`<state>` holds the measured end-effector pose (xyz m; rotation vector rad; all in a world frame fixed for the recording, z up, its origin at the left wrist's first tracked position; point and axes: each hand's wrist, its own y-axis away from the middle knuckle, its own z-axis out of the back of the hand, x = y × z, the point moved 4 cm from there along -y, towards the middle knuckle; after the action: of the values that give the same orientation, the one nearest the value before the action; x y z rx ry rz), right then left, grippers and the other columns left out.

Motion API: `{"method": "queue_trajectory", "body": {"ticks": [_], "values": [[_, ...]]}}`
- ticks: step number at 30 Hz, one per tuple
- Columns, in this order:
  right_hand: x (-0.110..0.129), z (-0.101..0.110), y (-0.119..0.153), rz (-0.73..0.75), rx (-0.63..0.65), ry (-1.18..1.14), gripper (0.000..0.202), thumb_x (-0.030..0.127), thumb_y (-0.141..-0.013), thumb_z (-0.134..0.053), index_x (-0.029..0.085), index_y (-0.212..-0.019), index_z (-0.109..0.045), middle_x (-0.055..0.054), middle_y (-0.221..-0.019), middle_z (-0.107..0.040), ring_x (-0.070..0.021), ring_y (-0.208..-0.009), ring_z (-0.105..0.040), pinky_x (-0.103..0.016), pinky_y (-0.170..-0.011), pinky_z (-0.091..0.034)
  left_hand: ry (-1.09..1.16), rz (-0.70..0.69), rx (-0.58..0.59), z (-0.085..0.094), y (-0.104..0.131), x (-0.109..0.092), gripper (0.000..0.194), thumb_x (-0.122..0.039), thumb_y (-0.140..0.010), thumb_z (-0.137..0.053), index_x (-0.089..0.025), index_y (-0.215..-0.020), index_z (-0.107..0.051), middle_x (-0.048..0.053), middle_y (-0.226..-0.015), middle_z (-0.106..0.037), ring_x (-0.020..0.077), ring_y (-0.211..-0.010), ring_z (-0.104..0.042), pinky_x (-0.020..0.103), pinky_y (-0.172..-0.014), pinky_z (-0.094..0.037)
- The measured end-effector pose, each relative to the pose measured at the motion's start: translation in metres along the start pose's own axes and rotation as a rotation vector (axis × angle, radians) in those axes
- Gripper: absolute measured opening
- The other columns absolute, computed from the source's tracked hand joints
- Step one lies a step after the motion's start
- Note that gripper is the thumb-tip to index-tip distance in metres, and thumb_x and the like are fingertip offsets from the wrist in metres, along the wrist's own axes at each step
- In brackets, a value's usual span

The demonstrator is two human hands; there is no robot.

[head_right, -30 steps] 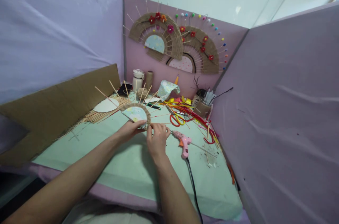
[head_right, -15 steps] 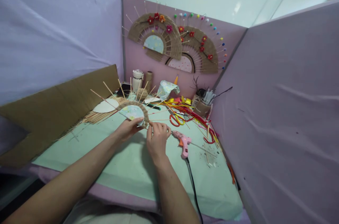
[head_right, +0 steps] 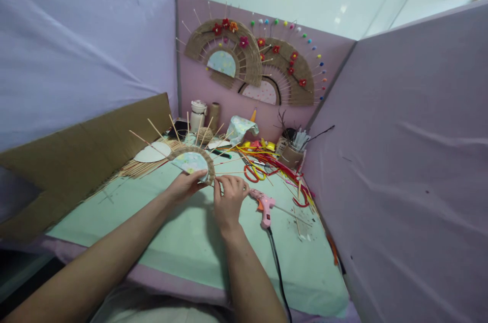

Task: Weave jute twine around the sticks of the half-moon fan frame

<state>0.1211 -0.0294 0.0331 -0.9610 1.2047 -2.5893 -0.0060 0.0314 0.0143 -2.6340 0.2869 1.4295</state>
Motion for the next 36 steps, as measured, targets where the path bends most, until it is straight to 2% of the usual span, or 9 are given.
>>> {"method": "queue_trajectory", "body": {"ticks": [9, 15, 21, 25, 28, 31, 34, 36], "values": [[0.000, 0.000, 0.000, -0.023, 0.008, 0.016, 0.013, 0.026, -0.085, -0.052, 0.022, -0.082, -0.064, -0.002, -0.089, -0.066, -0.0205, -0.095, -0.050, -0.037, -0.089, -0.024, -0.008, -0.012, 0.027, -0.003, 0.003, -0.002, 0.035, -0.021, -0.063, -0.073, -0.018, -0.096, -0.062, 0.005, -0.092, -0.066, 0.0159, -0.079, -0.061, 0.030, -0.070, -0.052], [-0.002, 0.000, -0.002, -0.091, 0.046, -0.007, 0.012, 0.024, -0.083, -0.051, 0.021, -0.080, -0.062, -0.002, -0.086, -0.066, -0.0203, -0.090, -0.051, -0.035, -0.084, -0.025, -0.056, -0.022, 0.085, -0.006, 0.006, -0.003, 0.028, -0.020, -0.063, -0.073, -0.017, -0.090, -0.065, 0.004, -0.089, -0.067, 0.0159, -0.082, -0.062, 0.031, -0.075, -0.051], [-0.008, 0.001, -0.004, -0.236, 0.046, -0.084, 0.012, 0.025, -0.080, -0.053, 0.021, -0.072, -0.062, -0.001, -0.081, -0.068, -0.0214, -0.089, -0.052, -0.034, -0.082, -0.024, -0.116, -0.039, 0.096, -0.008, 0.008, -0.003, 0.030, -0.023, -0.063, -0.073, -0.016, -0.092, -0.067, 0.008, -0.093, -0.069, 0.0196, -0.085, -0.063, 0.035, -0.079, -0.050], [-0.009, 0.000, -0.003, -0.254, 0.046, -0.085, 0.014, 0.028, -0.080, -0.053, 0.022, -0.071, -0.063, -0.002, -0.080, -0.068, -0.0225, -0.088, -0.052, -0.035, -0.082, -0.023, -0.139, -0.039, 0.153, -0.011, 0.010, -0.002, 0.031, -0.023, -0.064, -0.072, -0.013, -0.093, -0.068, 0.012, -0.096, -0.070, 0.0241, -0.092, -0.064, 0.038, -0.084, -0.048], [-0.010, -0.002, -0.002, -0.241, 0.047, -0.068, 0.015, 0.029, -0.080, -0.053, 0.022, -0.071, -0.063, -0.002, -0.080, -0.068, -0.0230, -0.089, -0.052, -0.037, -0.083, -0.023, -0.115, -0.043, 0.149, -0.011, 0.009, -0.002, 0.030, -0.023, -0.064, -0.072, -0.013, -0.093, -0.069, 0.012, -0.095, -0.070, 0.0244, -0.094, -0.064, 0.038, -0.086, -0.048], [-0.010, -0.002, -0.002, -0.204, 0.010, -0.036, 0.013, 0.031, -0.080, -0.053, 0.022, -0.083, -0.063, -0.004, -0.091, -0.067, -0.0249, -0.095, -0.051, -0.040, -0.088, -0.023, -0.047, -0.039, 0.098, -0.009, 0.007, -0.003, 0.029, -0.021, -0.066, -0.071, -0.015, -0.094, -0.068, 0.010, -0.095, -0.071, 0.0224, -0.093, -0.064, 0.035, -0.083, -0.049], [-0.007, 0.006, -0.003, -0.171, -0.107, -0.033, 0.022, 0.032, -0.078, -0.055, 0.021, -0.096, -0.058, -0.008, -0.105, -0.060, -0.0261, -0.104, -0.047, -0.041, -0.091, -0.026, 0.051, -0.044, 0.026, -0.004, 0.003, -0.008, 0.028, -0.019, -0.069, -0.069, -0.016, -0.096, -0.066, 0.009, -0.096, -0.070, 0.0192, -0.089, -0.065, 0.030, -0.077, -0.051], [-0.004, 0.014, -0.004, -0.155, -0.193, -0.086, 0.023, 0.031, -0.079, -0.054, 0.019, -0.098, -0.056, -0.010, -0.107, -0.057, -0.0254, -0.107, -0.046, -0.041, -0.092, -0.028, 0.124, -0.039, -0.013, 0.000, 0.001, -0.011, 0.026, -0.017, -0.070, -0.067, -0.016, -0.096, -0.066, 0.008, -0.095, -0.070, 0.0169, -0.085, -0.065, 0.027, -0.074, -0.052]]}}
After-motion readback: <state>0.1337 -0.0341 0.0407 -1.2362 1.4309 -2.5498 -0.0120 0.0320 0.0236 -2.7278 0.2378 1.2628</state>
